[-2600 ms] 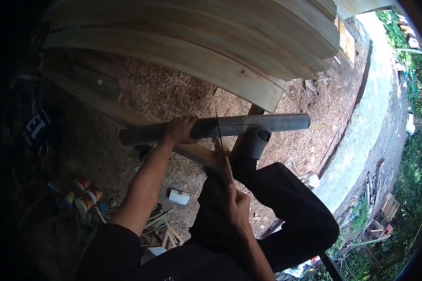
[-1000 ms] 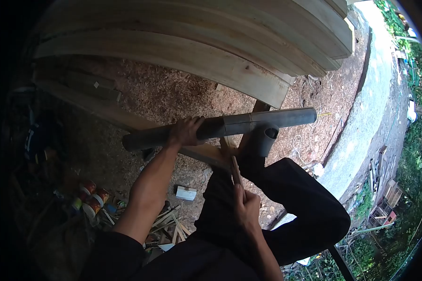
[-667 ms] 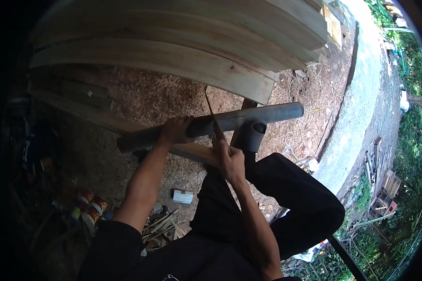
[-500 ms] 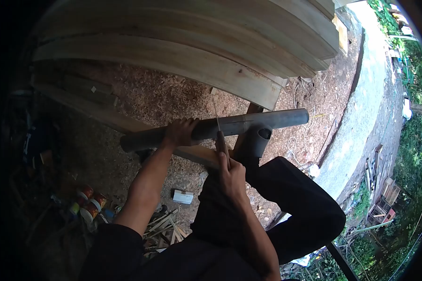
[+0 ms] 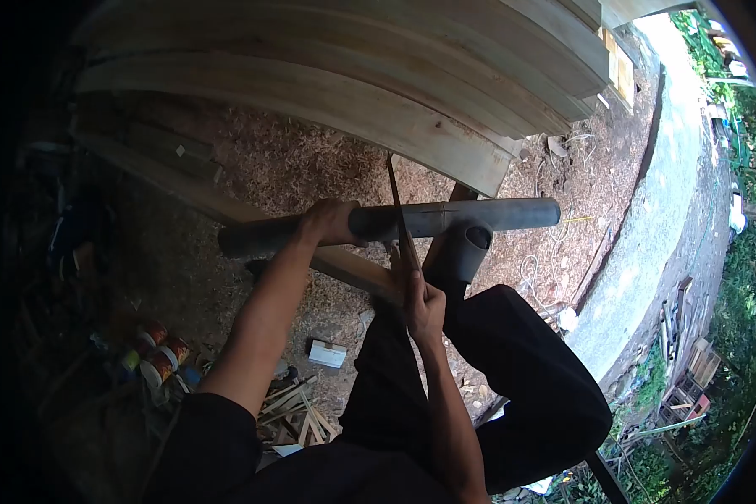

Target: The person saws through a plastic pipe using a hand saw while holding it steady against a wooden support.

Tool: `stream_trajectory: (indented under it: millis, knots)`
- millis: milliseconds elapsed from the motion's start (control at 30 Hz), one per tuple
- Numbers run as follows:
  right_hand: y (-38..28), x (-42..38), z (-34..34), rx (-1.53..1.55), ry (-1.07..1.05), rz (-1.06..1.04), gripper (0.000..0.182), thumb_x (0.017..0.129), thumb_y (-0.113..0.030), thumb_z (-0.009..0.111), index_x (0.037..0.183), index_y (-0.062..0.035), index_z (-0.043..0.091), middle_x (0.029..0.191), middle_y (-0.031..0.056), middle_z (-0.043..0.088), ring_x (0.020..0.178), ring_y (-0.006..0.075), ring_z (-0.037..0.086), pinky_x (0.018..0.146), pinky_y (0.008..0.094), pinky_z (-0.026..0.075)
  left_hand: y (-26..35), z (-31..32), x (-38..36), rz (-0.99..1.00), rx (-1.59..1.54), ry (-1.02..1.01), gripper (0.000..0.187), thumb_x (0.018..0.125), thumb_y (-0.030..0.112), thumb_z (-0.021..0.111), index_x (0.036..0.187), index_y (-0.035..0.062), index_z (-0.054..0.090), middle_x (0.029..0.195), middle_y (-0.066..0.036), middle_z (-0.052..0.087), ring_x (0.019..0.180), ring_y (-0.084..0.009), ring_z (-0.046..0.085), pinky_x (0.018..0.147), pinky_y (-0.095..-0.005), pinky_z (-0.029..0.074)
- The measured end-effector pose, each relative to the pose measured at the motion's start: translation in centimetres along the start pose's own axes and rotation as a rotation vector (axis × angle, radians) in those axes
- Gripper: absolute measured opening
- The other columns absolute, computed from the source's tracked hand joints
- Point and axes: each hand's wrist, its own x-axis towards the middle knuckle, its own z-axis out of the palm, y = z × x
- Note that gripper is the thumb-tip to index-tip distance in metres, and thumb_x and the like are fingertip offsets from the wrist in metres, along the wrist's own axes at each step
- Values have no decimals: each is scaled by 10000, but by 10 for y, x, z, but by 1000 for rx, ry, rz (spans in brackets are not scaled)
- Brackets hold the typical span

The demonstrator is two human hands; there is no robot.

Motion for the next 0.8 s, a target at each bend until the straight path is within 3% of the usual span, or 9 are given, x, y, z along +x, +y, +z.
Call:
stream_trajectory:
  millis: [133, 200, 300, 400, 467, 533, 667, 733, 800]
  knots:
    - [-3, -10, 1, -179, -11, -10, 574, 980, -442, 473, 580, -30, 467, 515, -53, 395, 485, 33, 341, 432, 256, 243, 6, 14, -5, -73, 68, 24, 848, 589, 593, 774, 1208, 65, 535, 1060, -159, 644, 998, -324, 631, 886, -444, 483]
    - [-9, -28, -3, -259, -23, -15, 566, 978, -430, 485, 577, -33, 458, 512, -53, 387, 491, 33, 341, 429, 260, 247, 14, 39, -19, -56, 113, 308, 853, 571, 577, 793, 1196, 55, 537, 1059, -170, 638, 1020, -336, 616, 888, -442, 474]
    - [-2, -41, -10, -249, -31, 25, 570, 973, -454, 483, 571, -52, 459, 517, -42, 407, 476, 33, 362, 417, 257, 254, 11, 57, -20, -29, 116, 409, 865, 575, 575, 792, 1214, 55, 526, 1075, -182, 625, 1051, -340, 595, 919, -436, 446]
    - [-13, -72, -22, -118, -23, 115, 570, 973, -462, 475, 574, -56, 472, 518, -36, 430, 460, 35, 381, 412, 237, 261, 19, 31, -25, -107, 50, 249, 806, 585, 506, 811, 1204, 72, 533, 1124, -184, 609, 1082, -345, 577, 951, -436, 435]
    - [-17, -94, -30, -141, -14, 139, 576, 977, -463, 461, 573, -53, 475, 513, -32, 441, 450, 34, 395, 408, 217, 269, 17, 43, -24, -102, 52, 271, 803, 588, 511, 809, 1199, 69, 534, 1117, -188, 613, 1082, -341, 579, 945, -432, 440]
    - [-14, -93, -30, -83, 18, 158, 556, 971, -404, 489, 563, -27, 518, 508, -22, 457, 465, 50, 408, 425, 262, 273, 15, 39, -20, -91, 73, 302, 800, 590, 515, 806, 1194, 65, 535, 1109, -191, 616, 1082, -337, 581, 939, -427, 444]
    - [2, -2, 7, -160, 47, -2, 605, 963, -449, 490, 608, 42, 500, 511, -28, 399, 508, 57, 362, 437, 305, 285, 19, 18, -18, -118, 64, 167, 845, 599, 530, 796, 1234, 47, 516, 1120, -193, 617, 1074, -319, 593, 939, -415, 448]
    - [-17, 28, 21, -84, 2, 20, 613, 964, -458, 479, 639, 61, 504, 521, -17, 397, 525, 67, 364, 449, 316, 303, 18, 16, -17, -108, 66, 139, 871, 602, 534, 793, 1257, 39, 504, 1131, -193, 614, 1068, -316, 598, 941, -413, 449]
    - [-37, 25, 19, -274, -22, 83, 600, 967, -450, 475, 660, 65, 507, 526, -3, 397, 541, 71, 370, 462, 321, 313, 16, 17, -13, -88, 84, 108, 887, 601, 545, 788, 1263, 30, 500, 1110, -183, 633, 1048, -326, 611, 931, -417, 460]
